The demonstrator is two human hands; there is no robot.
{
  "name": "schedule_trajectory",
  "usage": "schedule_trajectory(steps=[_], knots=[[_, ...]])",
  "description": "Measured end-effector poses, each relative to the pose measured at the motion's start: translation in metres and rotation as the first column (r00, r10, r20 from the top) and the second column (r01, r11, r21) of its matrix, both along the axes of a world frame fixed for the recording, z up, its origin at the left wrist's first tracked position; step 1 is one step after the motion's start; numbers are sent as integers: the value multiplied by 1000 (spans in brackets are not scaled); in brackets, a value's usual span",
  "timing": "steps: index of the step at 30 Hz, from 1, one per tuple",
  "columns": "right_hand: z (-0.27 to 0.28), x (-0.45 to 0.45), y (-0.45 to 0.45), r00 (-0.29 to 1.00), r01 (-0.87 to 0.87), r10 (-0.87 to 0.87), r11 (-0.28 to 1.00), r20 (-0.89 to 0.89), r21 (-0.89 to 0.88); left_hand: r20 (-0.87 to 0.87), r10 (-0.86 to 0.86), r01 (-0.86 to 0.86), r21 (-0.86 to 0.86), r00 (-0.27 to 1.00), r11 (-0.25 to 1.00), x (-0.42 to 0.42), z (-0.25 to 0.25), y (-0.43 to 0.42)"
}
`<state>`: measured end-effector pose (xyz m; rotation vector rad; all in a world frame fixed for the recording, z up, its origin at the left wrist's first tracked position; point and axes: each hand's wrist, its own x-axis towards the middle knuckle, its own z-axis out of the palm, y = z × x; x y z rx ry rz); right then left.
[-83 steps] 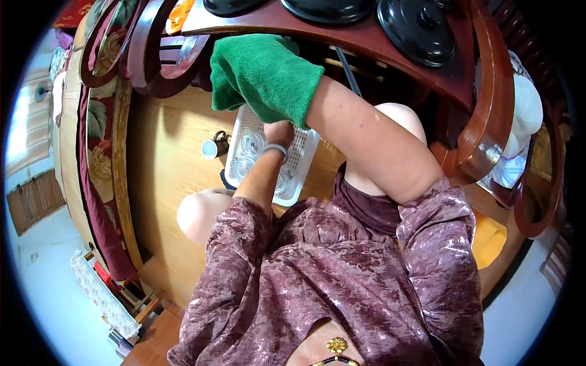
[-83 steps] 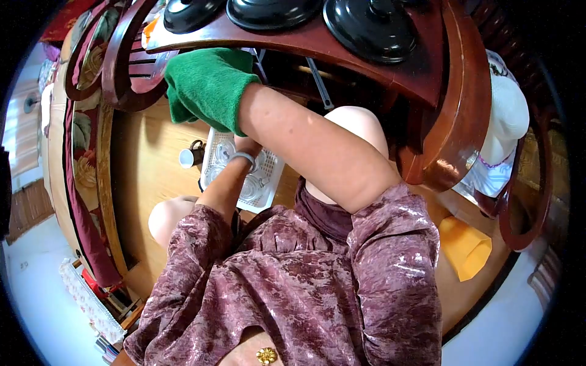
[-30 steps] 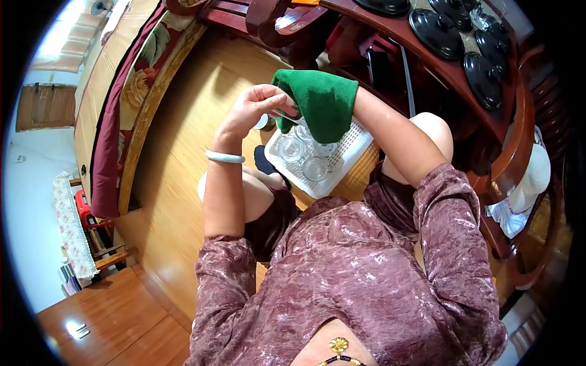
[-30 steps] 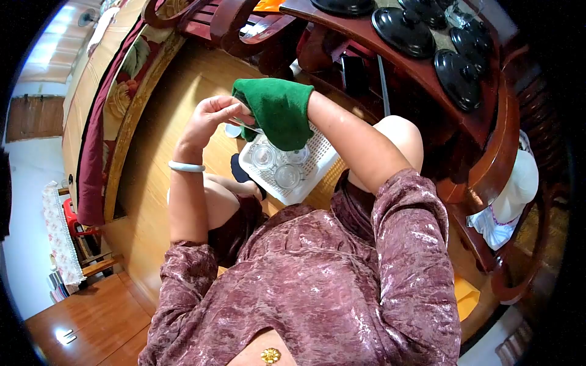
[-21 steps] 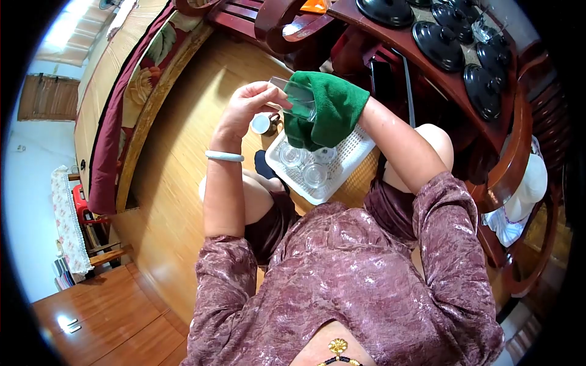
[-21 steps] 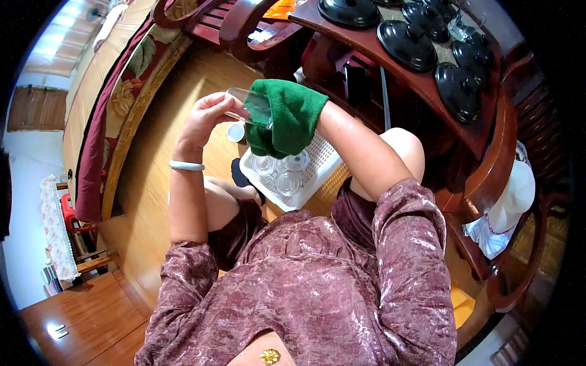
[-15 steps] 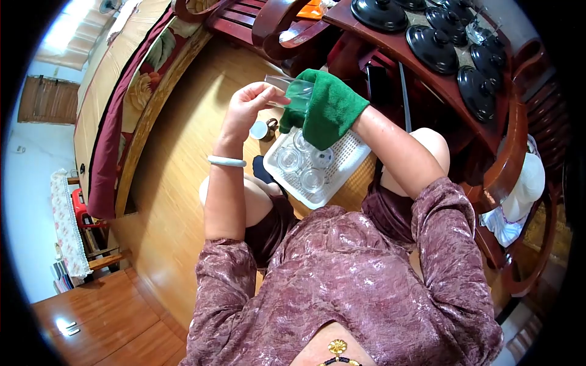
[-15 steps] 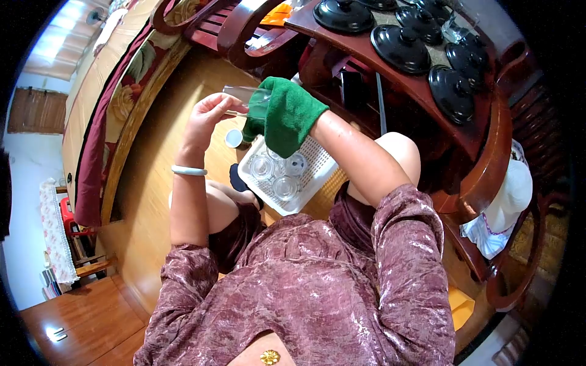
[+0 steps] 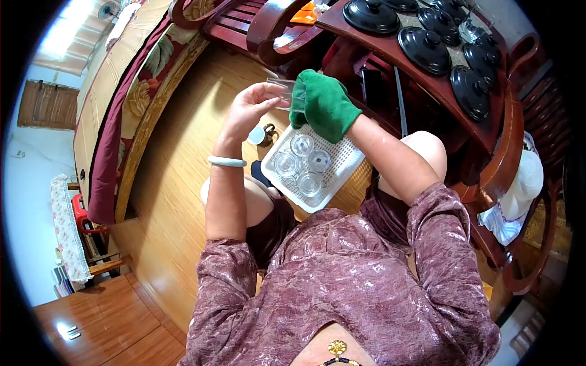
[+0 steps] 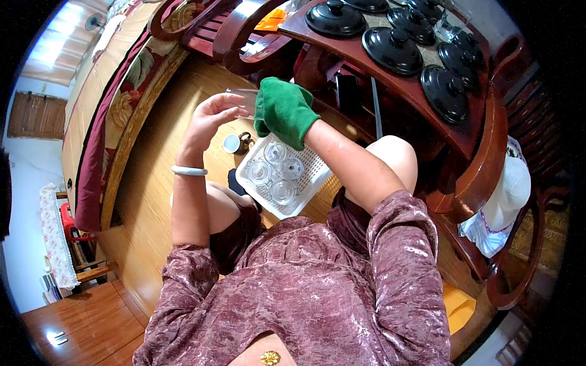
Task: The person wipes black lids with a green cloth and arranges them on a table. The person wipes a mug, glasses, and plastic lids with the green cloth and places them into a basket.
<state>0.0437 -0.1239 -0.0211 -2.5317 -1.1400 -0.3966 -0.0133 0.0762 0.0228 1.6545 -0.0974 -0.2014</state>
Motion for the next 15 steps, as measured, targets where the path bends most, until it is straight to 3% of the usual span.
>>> schedule_trajectory(steps=[1, 2, 6, 8, 11, 15], knots=[[7, -3, 4, 976, 164, -171, 985, -134, -59, -58, 14, -15, -13, 998, 1000, 2, -3, 0], [9, -2, 9, 968, 236, -243, 966, -64, -104, -57, 13, -13, -12, 998, 1000, 4, -6, 1], [12, -2, 10, 918, 327, -316, 945, -239, 9, -29, 80, -80, 0, 996, 997, 8, -10, -3], [2, 3, 11, 934, 275, -171, 905, -314, 325, -7, 102, -102, -22, 995, 995, 9, -8, -7], [0, 1, 12, 955, 289, -254, 915, -155, 281, -21, 151, -151, -4, 988, 989, 8, -5, -9], [-3, 1, 14, 957, 289, -258, 900, -135, 327, 29, 143, -145, 37, 989, 989, 8, -1, -8]])
